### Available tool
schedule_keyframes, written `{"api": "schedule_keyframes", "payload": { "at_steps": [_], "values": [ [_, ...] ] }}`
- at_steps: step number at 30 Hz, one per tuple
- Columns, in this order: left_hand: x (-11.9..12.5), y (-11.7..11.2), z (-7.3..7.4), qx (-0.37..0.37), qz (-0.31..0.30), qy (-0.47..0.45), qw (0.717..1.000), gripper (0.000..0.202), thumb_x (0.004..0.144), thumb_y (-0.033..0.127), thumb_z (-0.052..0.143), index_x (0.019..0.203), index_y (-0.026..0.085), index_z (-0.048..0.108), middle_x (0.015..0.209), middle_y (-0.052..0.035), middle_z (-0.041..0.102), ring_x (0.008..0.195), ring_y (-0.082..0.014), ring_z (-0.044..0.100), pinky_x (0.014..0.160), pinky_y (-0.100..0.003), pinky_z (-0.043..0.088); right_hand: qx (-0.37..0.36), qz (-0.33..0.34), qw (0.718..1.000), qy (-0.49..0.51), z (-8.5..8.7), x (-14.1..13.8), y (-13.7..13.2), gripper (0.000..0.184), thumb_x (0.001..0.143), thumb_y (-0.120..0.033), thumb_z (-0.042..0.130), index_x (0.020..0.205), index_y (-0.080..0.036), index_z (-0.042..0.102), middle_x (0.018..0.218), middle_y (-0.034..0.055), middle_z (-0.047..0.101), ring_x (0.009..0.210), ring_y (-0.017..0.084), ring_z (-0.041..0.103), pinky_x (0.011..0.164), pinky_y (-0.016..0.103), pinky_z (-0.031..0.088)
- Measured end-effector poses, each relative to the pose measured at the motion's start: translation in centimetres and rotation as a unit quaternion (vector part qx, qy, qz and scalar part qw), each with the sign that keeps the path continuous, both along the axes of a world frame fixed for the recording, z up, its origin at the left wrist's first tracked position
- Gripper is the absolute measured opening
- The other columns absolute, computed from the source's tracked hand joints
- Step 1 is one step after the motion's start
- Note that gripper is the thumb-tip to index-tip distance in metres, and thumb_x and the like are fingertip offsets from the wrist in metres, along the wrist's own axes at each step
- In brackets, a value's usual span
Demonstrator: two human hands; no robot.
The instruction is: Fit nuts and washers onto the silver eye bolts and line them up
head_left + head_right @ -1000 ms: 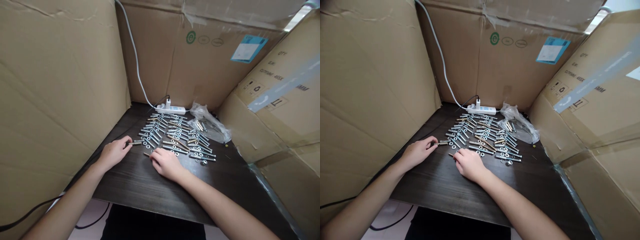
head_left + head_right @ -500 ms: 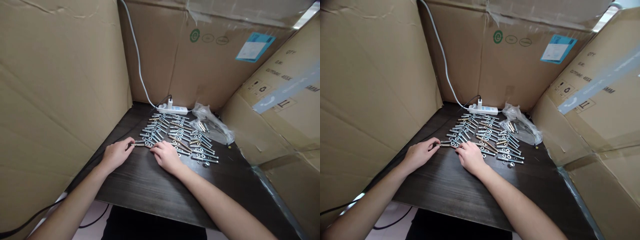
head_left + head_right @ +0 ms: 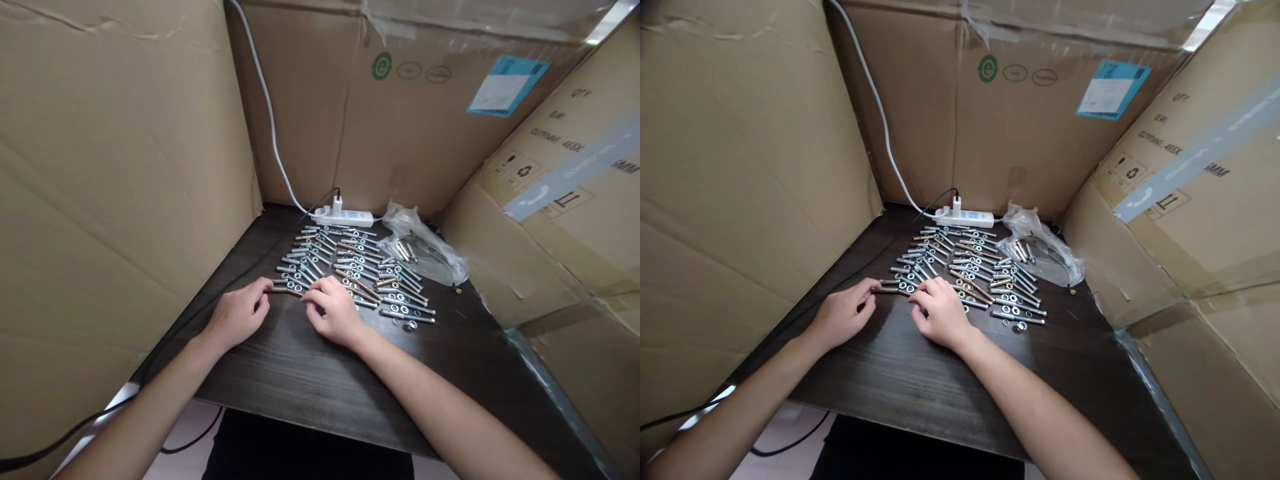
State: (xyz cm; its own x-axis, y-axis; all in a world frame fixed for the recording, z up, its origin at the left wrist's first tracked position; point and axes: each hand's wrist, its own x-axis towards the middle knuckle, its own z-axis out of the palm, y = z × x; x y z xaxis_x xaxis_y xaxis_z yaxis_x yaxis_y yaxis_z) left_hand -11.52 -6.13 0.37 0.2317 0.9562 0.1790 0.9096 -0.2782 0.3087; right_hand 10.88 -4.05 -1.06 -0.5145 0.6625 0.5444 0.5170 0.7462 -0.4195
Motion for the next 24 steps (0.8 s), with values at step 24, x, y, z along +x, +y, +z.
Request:
{"api": "schedule_keyframes", "payload": {
  "at_steps": [24],
  "values": [
    [2.5,-0.4,0.2,0.003,-0.031,-0.067,0.997,0.027,0.087,0.019,0.040,0.114,0.022,0.044,0.114,-0.0062,0.044,0.092,-0.0174,0.058,0.079,-0.030,0.047,0.039,-0.036,0.998,0.033,0.3,0.2,-0.2,0.011,0.081,-0.017,0.052,0.082,-0.020,0.063,0.081,0.0023,0.058,0.083,0.017,0.049,0.083,0.035,0.033]
  ]
}}
